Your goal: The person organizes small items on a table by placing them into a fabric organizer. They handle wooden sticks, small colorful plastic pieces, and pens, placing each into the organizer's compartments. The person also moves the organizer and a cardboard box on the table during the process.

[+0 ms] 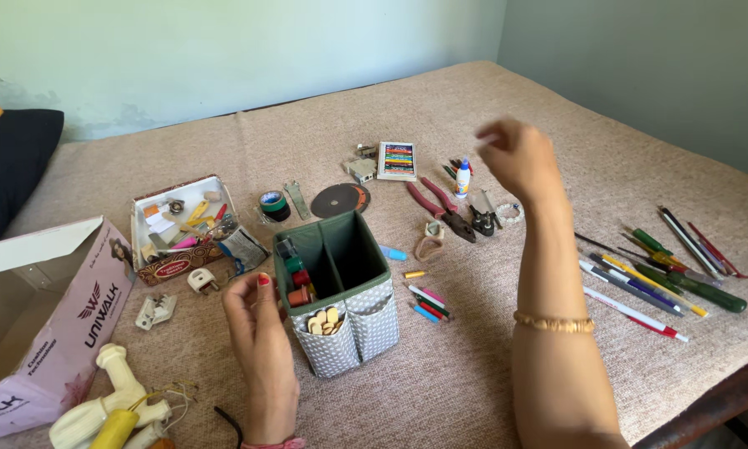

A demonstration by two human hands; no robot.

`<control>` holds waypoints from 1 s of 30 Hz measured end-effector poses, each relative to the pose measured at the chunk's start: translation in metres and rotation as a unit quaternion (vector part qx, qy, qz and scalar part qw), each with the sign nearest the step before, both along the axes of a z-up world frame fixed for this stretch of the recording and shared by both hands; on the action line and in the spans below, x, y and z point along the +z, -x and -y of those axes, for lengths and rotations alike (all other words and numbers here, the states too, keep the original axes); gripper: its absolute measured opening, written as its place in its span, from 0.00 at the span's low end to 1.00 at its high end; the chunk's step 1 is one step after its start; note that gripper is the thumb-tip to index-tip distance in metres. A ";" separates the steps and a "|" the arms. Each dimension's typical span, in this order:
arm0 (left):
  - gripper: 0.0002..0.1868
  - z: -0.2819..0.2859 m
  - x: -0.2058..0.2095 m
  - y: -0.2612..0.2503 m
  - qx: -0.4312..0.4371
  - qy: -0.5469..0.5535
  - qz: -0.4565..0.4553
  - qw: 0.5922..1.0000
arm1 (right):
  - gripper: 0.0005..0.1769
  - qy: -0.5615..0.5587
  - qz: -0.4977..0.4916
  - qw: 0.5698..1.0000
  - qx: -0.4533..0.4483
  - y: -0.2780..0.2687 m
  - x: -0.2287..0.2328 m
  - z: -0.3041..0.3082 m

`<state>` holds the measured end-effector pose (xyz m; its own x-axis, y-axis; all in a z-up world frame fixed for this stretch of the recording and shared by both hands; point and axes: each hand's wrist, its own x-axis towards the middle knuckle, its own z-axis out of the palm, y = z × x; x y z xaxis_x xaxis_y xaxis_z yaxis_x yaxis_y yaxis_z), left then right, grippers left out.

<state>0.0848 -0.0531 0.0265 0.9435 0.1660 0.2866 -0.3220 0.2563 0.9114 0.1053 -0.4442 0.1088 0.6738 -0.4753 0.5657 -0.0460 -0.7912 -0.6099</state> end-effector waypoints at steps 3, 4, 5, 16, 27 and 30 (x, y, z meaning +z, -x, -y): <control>0.12 0.001 0.000 -0.002 0.017 0.008 -0.015 1.000 | 0.20 -0.099 -0.147 0.982 -0.066 -0.032 -0.073 0.060; 0.12 0.001 0.000 -0.002 0.017 0.007 -0.021 1.000 | 0.22 -0.158 -0.216 0.961 -0.063 -0.038 -0.097 0.074; 0.12 0.000 0.000 -0.003 0.016 0.005 -0.027 0.999 | 0.23 -0.136 -0.240 0.957 -0.091 -0.042 -0.118 0.082; 0.13 -0.002 -0.004 -0.005 0.013 -0.042 -0.062 0.997 | 0.27 -0.097 -0.271 0.949 -0.131 -0.056 -0.142 0.079; 0.11 0.004 0.006 0.003 0.004 0.010 -0.039 0.999 | 0.20 -0.036 -0.260 0.954 -0.145 -0.067 -0.149 0.105; 0.11 0.004 0.013 0.008 0.004 -0.047 -0.076 0.996 | 0.15 -0.106 -0.119 0.984 -0.081 -0.037 -0.087 0.083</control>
<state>0.0772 -0.0572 0.0392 0.9761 0.1524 0.1549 -0.1797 0.1649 0.9698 0.1424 -0.5270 0.0213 0.6804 -0.6780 0.2783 -0.3222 -0.6178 -0.7173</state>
